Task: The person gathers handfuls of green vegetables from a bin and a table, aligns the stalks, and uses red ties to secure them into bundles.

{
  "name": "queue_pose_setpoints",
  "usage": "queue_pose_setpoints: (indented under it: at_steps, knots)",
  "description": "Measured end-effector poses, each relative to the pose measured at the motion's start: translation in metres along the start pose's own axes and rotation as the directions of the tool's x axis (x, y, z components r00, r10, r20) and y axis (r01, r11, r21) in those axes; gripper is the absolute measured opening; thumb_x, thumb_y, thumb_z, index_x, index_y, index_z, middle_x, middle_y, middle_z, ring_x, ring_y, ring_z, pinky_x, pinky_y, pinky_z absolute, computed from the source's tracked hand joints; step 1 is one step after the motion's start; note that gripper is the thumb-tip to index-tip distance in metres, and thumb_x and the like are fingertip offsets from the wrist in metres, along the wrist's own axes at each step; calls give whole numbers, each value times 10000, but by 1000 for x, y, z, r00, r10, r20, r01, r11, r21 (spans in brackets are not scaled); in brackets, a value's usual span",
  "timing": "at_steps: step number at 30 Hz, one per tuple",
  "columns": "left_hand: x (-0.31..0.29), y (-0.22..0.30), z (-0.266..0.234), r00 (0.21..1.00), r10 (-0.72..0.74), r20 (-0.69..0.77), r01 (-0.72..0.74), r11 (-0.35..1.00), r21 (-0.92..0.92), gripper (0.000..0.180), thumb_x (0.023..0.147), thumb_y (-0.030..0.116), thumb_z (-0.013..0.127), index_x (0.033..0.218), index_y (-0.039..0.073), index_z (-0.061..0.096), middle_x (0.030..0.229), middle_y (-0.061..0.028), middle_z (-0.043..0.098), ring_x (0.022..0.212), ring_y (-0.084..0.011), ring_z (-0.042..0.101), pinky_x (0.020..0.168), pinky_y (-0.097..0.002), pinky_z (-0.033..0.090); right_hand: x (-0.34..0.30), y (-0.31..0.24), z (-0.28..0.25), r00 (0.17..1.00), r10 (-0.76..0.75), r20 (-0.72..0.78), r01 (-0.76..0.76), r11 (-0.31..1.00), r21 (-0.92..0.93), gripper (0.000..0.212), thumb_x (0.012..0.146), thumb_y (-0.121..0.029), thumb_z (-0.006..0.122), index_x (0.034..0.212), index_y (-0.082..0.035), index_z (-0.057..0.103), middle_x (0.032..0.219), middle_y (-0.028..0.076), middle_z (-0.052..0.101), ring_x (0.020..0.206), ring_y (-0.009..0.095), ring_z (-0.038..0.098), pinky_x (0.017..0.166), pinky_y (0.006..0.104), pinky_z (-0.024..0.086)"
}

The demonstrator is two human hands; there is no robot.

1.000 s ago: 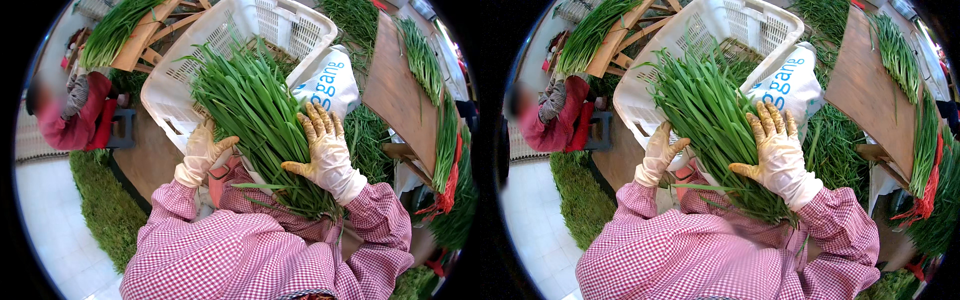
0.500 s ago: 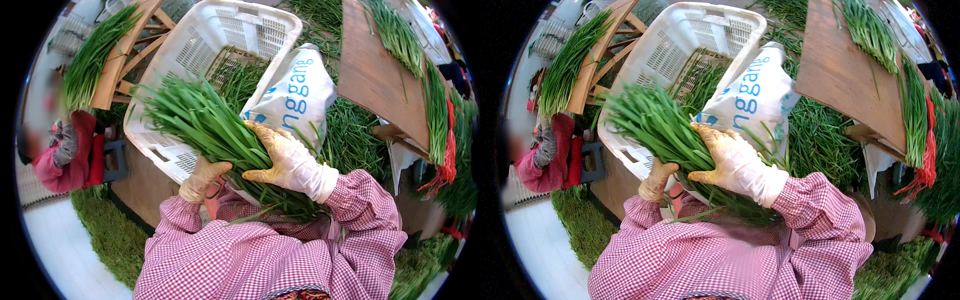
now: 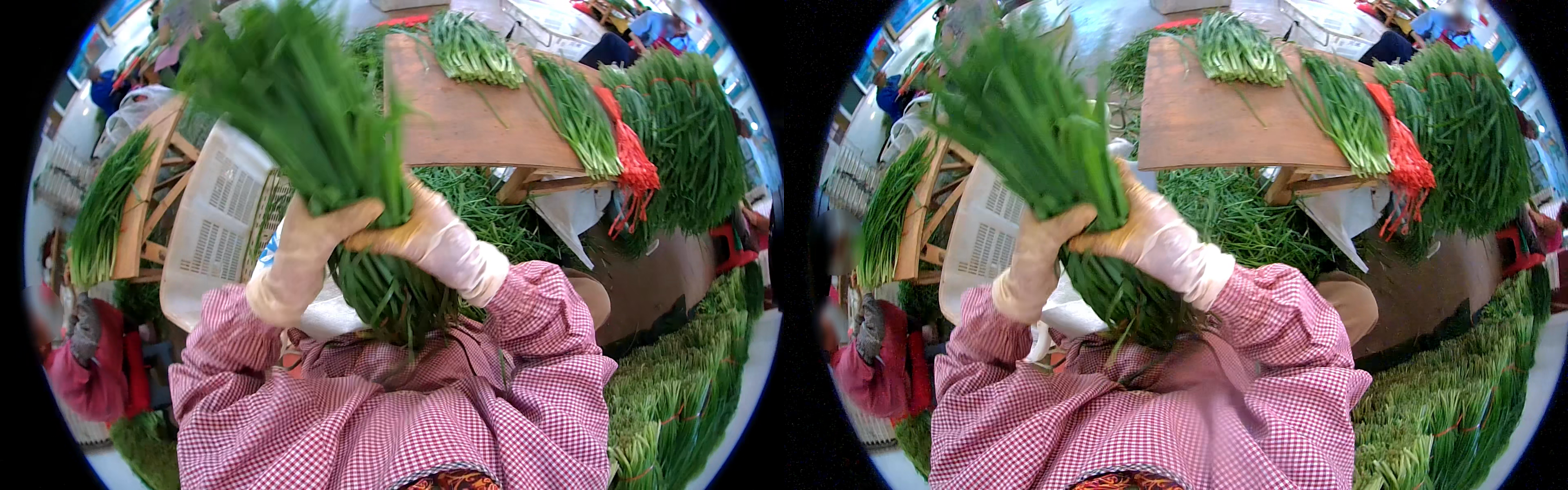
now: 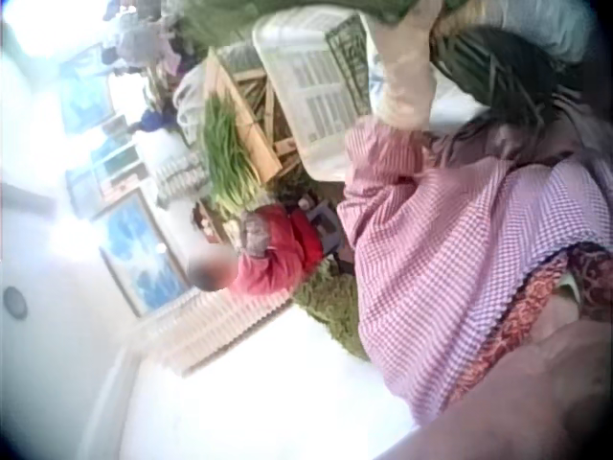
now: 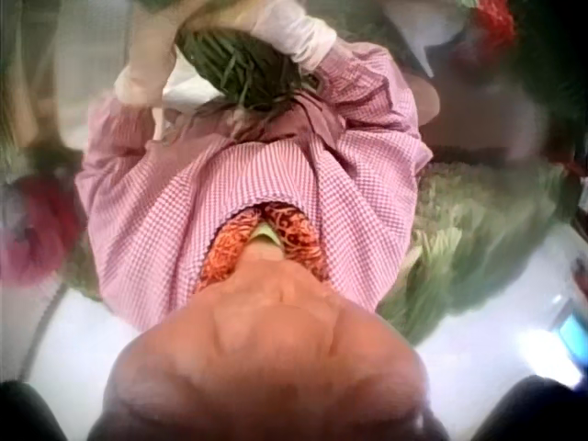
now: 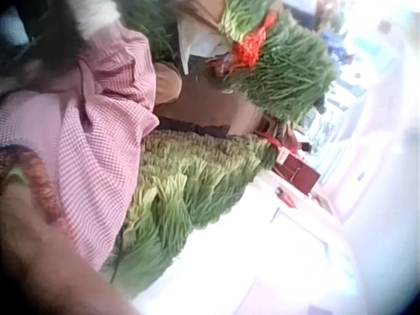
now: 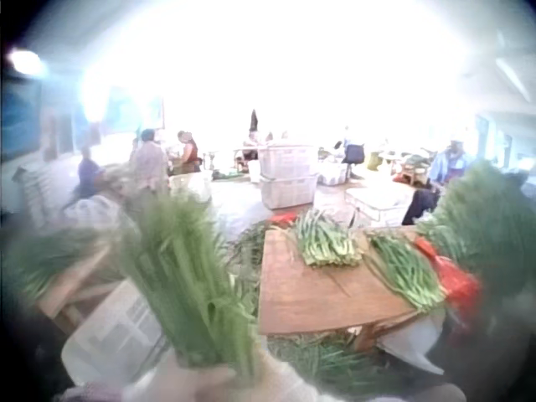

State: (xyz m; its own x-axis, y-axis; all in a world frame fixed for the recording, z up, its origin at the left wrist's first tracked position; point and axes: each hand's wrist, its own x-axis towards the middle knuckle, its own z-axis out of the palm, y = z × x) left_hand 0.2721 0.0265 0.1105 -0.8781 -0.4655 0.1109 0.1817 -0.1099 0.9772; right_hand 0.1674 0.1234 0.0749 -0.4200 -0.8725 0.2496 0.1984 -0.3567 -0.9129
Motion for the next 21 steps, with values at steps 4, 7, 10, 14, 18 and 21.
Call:
queue_pose_setpoints:
  at_steps: [4,7,10,14,18,21]
  knots:
    - [55,40,45,969,185,163,-173,981,-85,496,647,76,750,1076,-1,513,991,-81,599,885,-176,584,793,-282,479,2,-77,-18,982,-120,-143,70,948,-310,668,627,-160,786,1171,-24,422,1036,80,583,926,151,557,786,280,479]
    - [76,98,74,854,375,359,-386,922,-45,477,694,186,717,1079,-8,511,1008,-115,589,913,-200,572,827,-324,474,23,-123,-31,926,-361,-107,306,887,-346,464,659,-155,760,1042,-17,537,911,65,624,828,152,593,735,265,491]
    - [115,120,90,674,500,544,-451,862,-234,494,701,210,719,1086,-3,494,1001,-119,582,959,-212,552,830,-346,480,47,-165,-40,819,-559,-128,473,785,-401,274,756,-72,647,1002,19,567,870,39,617,753,134,581,646,249,480]
    - [186,109,81,579,553,600,-494,823,-282,531,657,181,762,1087,14,499,1006,-92,581,951,-193,547,822,-315,481,80,-155,-85,753,-658,-16,510,599,-618,203,758,-105,663,940,-51,593,867,30,624,794,135,586,741,268,474]
    - [243,29,27,812,337,477,-498,826,264,567,642,203,772,1113,15,519,1024,-81,599,956,-176,569,830,-294,478,94,-111,-114,880,-470,-68,315,685,-656,485,628,-192,790,1014,-17,553,927,69,628,825,160,595,732,269,491]
    - [246,5,25,766,427,481,-523,848,81,553,638,226,778,1081,8,531,1000,-84,601,913,-171,578,812,-270,487,96,-98,-124,922,-361,-142,210,773,-599,550,601,-168,807,1049,-13,527,946,75,621,843,162,589,737,273,492]
